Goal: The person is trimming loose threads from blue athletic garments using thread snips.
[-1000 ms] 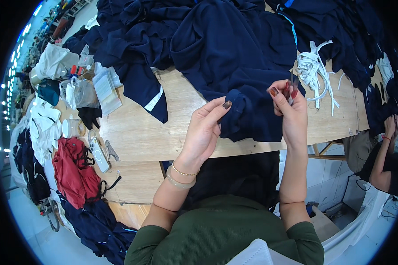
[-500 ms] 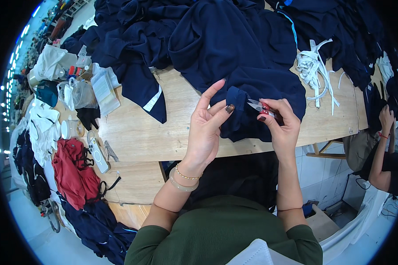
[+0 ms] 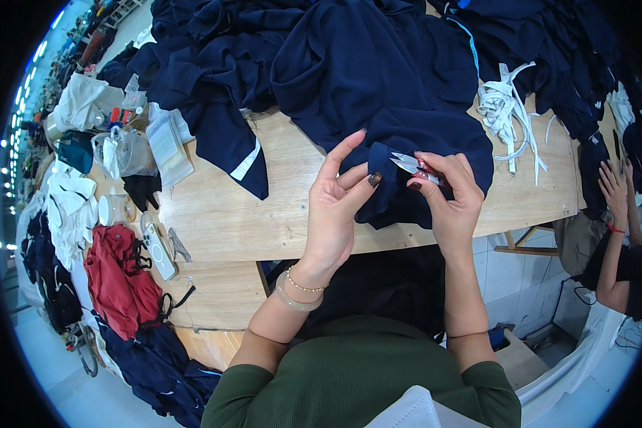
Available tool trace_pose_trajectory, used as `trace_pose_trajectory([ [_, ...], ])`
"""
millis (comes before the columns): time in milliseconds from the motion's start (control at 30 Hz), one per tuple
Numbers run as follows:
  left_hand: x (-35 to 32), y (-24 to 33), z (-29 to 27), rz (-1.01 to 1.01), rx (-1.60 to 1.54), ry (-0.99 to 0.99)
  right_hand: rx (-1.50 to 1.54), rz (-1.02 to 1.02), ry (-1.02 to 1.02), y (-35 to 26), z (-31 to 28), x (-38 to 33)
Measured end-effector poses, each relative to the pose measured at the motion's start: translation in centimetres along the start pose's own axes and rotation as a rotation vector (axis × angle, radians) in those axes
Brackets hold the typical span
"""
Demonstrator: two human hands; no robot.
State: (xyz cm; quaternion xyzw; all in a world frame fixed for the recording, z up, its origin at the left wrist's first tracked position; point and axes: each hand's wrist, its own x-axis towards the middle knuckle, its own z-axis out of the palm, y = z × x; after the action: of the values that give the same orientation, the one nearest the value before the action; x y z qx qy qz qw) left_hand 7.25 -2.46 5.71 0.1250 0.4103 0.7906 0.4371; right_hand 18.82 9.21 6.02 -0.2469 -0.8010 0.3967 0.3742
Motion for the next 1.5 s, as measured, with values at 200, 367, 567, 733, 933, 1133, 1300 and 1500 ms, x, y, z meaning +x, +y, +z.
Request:
trace_pose_trajectory([
  [200, -0.1, -0.1, 0.0, -0.006, 0.007, 0.004, -0.028, -0.022, 0.024, 0.3, 0.2, 0.0],
  [367, -0.1, 0.0, -0.2, -0.024, -0.060, 0.028, 0.037, 0.015, 0.024, 0.7, -0.4, -0.1],
  [567, 0.0, 0.1, 0.0, -0.045, -0.117, 0.034, 0.022, 0.000, -0.040, 0.8, -0.6, -0.3],
  [733, -0.1, -0.1, -0.2, -0.041, -0.108, 0.012, -0.025, -0.063, -0.043, 0.4, -0.2, 0.1],
  [933, -0.2, 0.2, 0.1, -0.010, -0.038, 0.040, -0.073, -0.134, -0.024, 0.8, -0.7, 0.1],
  [1133, -0.2, 0.2, 0.0, 0.001, -0.032, 0.043, -0.069, -0.091, -0.060, 0.7, -1.1, 0.2],
  [1300, -0.1, 0.1, 0.1, 0.000, -0.038, 0.035, -0.072, -0.098, -0.074, 0.3, -1.0, 0.3],
  [1500, -0.2, 0.0, 0.3, 0.037, 0.039, 0.041, -0.121, -0.174, -0.037, 0.4, -1.0, 0.4],
])
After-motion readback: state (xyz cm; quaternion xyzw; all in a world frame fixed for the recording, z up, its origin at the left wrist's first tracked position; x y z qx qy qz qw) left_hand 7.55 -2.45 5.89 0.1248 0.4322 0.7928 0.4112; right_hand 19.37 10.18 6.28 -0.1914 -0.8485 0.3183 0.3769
